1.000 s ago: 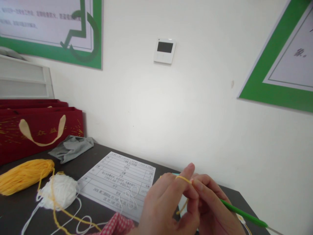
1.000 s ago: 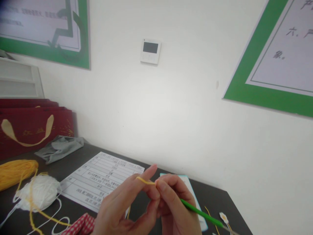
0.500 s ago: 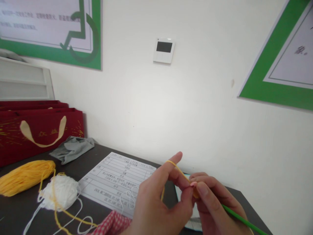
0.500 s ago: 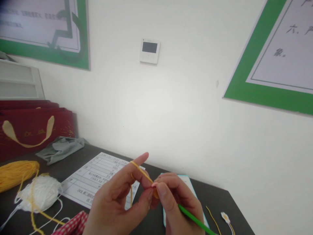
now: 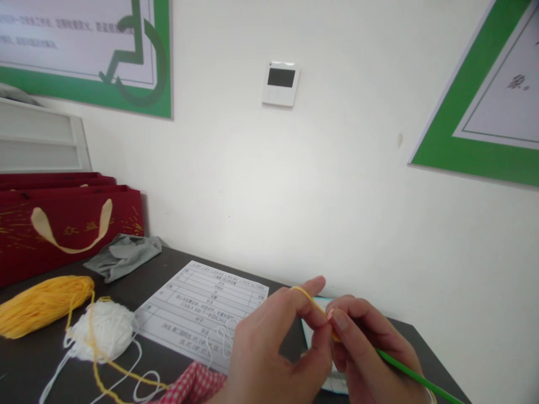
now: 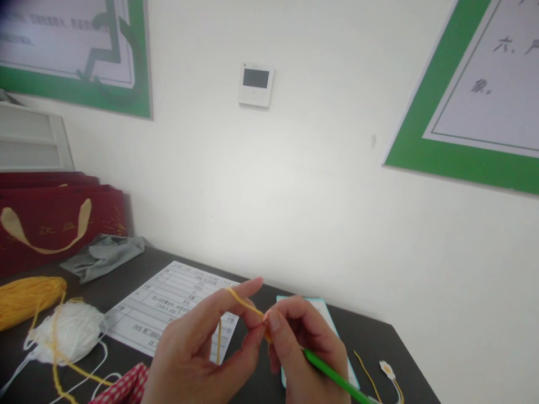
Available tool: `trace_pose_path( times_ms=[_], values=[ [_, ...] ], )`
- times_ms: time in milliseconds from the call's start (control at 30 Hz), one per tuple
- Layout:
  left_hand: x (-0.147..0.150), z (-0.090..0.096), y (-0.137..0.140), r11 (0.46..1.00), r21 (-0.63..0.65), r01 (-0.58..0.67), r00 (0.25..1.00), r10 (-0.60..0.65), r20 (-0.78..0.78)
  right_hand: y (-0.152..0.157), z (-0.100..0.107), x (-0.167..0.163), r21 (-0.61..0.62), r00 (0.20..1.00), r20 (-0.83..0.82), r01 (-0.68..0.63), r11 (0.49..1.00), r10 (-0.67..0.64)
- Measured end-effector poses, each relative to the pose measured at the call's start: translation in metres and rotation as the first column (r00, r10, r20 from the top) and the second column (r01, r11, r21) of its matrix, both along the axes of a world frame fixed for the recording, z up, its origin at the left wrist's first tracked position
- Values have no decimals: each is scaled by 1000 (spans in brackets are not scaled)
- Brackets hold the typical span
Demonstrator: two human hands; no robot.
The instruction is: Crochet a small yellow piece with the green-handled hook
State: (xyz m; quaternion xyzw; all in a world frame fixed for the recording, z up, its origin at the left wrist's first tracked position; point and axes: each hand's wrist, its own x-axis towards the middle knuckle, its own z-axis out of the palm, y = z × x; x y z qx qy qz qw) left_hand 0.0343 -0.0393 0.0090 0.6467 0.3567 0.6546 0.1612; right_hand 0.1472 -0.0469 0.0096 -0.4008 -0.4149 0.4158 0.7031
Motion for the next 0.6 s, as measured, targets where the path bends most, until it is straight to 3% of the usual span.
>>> trace_pose_path(
  times_ms=[233, 367, 467, 600],
  values=[
    [1, -3, 2, 999, 17, -34, 999, 34, -16, 8, -6, 7, 7, 995, -8, -99, 995, 99],
    [0, 1, 7, 992, -109, 61, 997, -55, 58, 6, -7, 1, 97, 994, 109, 19, 995, -29],
    [1, 2, 7, 987, -145, 73, 995, -61, 85, 5, -10, -1, 97, 988, 118, 85, 992, -96],
    [5, -1, 2, 991, -131, -9, 999, 15, 41, 13, -22, 10, 138, 993, 108, -62, 989, 47]
  ],
)
